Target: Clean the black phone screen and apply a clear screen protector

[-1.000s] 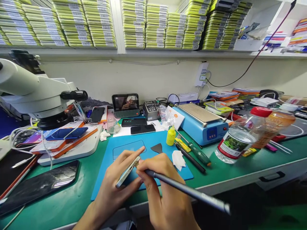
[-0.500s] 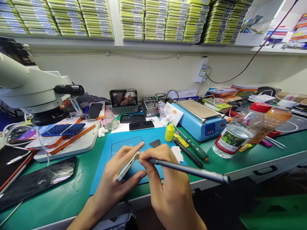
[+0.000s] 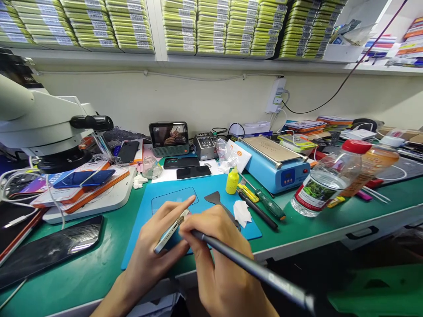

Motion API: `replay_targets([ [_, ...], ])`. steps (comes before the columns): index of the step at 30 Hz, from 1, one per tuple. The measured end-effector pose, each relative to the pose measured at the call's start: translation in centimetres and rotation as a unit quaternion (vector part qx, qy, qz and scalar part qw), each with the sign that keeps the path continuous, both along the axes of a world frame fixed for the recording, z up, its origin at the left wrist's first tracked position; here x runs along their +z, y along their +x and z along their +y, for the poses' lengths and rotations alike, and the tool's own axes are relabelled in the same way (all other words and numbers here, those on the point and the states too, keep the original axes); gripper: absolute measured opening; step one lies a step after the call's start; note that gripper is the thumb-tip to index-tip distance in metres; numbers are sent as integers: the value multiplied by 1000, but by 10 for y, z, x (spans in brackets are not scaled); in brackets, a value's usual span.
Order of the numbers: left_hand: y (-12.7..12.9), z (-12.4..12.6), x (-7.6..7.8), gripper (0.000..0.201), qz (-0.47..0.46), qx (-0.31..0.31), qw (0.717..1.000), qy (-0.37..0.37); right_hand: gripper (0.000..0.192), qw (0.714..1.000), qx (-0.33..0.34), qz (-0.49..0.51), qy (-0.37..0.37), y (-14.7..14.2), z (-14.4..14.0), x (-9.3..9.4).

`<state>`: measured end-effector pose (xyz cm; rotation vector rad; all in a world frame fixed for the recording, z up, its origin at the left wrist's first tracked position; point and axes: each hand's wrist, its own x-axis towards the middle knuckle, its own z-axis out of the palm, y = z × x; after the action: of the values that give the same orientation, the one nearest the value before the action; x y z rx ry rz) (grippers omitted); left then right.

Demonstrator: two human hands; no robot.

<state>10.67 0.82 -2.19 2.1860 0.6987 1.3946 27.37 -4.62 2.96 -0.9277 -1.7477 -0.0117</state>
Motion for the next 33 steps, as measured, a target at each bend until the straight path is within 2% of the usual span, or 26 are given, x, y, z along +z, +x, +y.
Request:
replay_targets([
  [18,-1,-2,-3,60,-9,11,1000,8,21,1000,0,-2,1,4,6,6],
  [20,-1,-2,-2,59,-18,24,1000,8,21,999,-13,39,5,6,6,5],
  [23,-2,-2,0,55,-25,27,999,1,15,984,-48,173,-2,6,5,0],
  [27,-6,-1,1,51,-45,10,999,-14,3,958,-69,272,-54,10,8,-17],
  [30,-10,-2,-1,51,-57,-3,998,-24,21,945,-81,292,-123,21,13,-34],
  [33,-14,-4,0,50,-74,-8,996,-45,43,938,-97,270,-194,33,18,-48],
])
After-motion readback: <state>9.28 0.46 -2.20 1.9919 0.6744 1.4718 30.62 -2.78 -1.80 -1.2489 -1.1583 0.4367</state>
